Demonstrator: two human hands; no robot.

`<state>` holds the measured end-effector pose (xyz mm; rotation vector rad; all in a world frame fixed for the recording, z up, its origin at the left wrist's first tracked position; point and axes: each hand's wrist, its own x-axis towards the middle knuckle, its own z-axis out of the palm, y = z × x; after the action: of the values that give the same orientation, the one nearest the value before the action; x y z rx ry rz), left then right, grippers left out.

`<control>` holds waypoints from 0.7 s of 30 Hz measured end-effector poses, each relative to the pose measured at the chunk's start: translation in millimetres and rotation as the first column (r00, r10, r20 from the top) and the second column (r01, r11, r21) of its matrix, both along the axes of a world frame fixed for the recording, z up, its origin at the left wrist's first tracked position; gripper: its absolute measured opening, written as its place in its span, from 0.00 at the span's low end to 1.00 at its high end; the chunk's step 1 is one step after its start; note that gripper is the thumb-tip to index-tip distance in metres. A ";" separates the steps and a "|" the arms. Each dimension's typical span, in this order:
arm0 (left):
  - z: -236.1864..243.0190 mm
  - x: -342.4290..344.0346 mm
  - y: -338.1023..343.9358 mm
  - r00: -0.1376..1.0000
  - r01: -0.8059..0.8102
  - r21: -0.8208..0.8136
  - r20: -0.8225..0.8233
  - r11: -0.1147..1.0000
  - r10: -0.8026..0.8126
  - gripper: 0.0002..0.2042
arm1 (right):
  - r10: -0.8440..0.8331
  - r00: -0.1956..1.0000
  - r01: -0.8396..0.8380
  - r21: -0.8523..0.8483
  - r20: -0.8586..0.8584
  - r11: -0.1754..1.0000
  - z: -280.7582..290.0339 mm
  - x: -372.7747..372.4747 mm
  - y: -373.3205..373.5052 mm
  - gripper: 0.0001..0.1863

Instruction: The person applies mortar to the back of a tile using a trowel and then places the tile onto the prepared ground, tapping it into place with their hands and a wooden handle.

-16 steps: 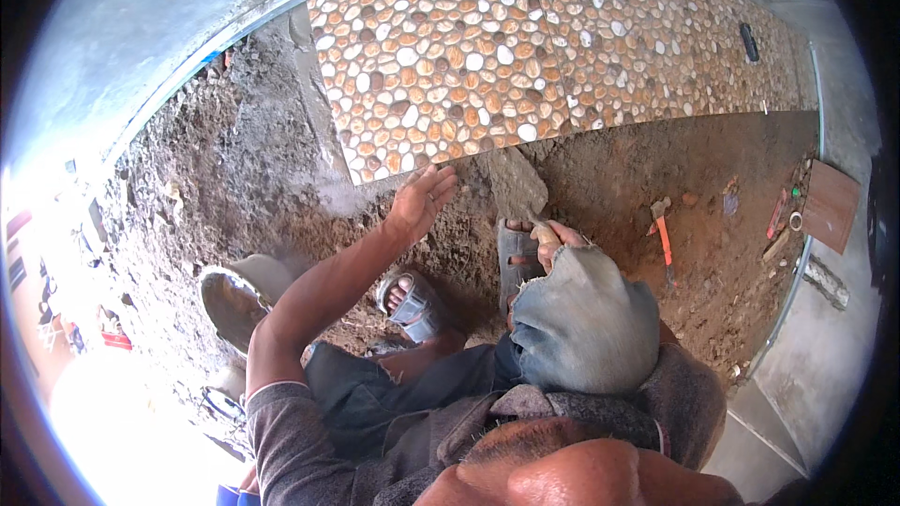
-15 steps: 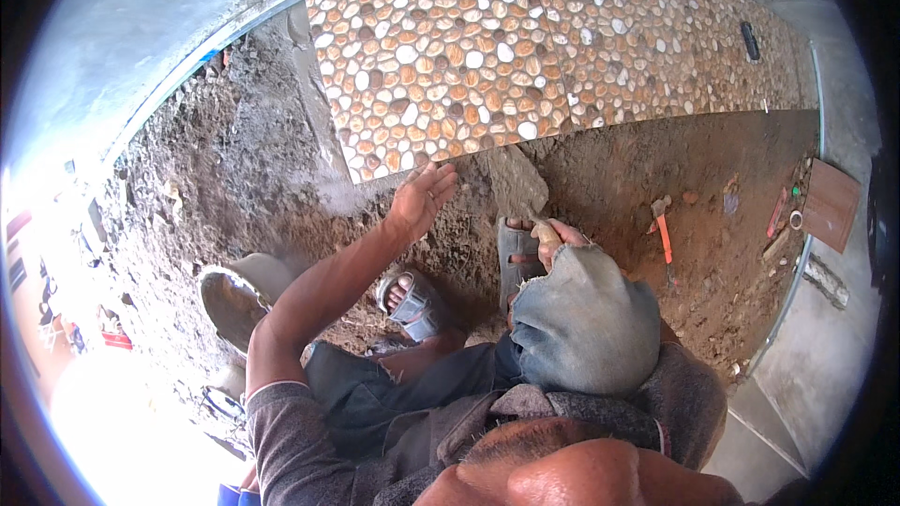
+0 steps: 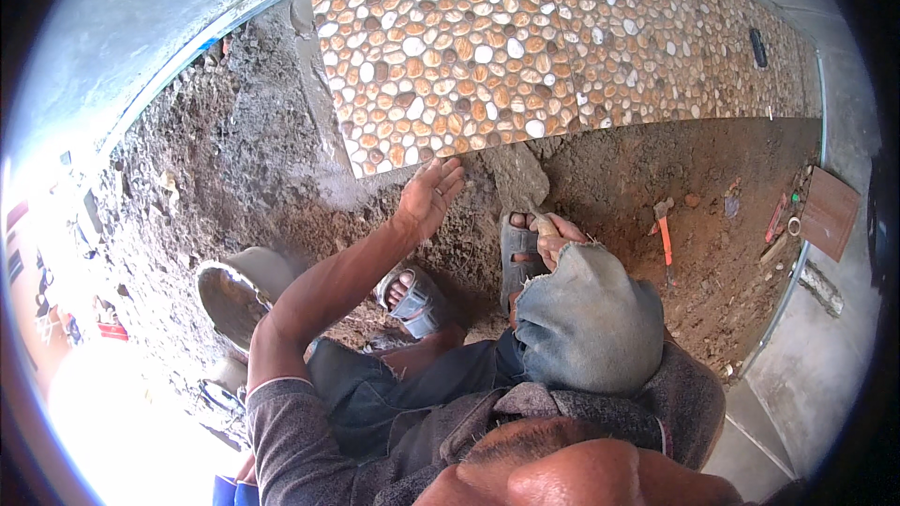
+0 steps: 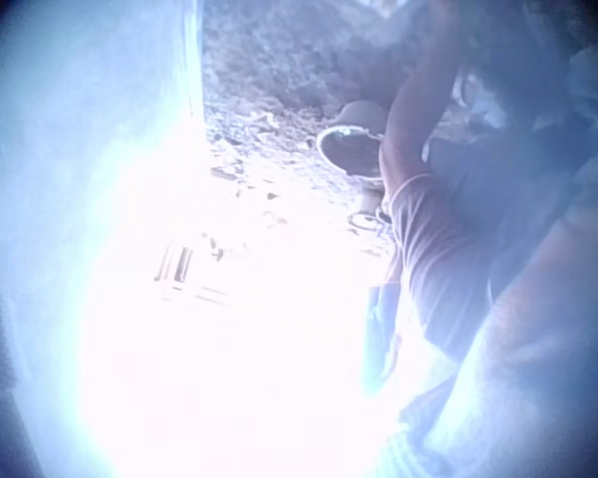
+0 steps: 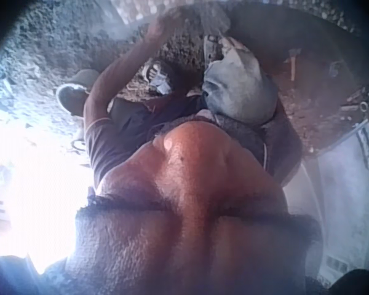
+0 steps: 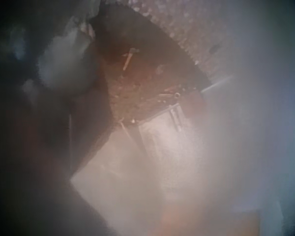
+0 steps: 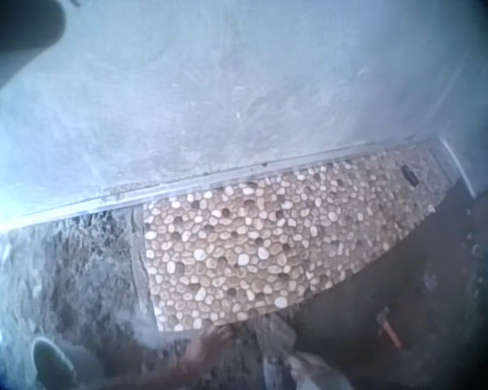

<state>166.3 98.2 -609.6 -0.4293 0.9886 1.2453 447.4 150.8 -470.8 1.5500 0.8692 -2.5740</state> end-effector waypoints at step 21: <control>26.9 0.0 19.2 1.000 0.009 0.028 -0.019 1.000 -0.008 0.18 | 0.083 0.923 -0.307 0.588 0.375 0.749 -42.8 65.4 -16.4 0.27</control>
<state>166.3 117.4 -582.7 -0.3915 0.9869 1.2565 512.8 134.4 -513.6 1.8069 1.8733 -1.8585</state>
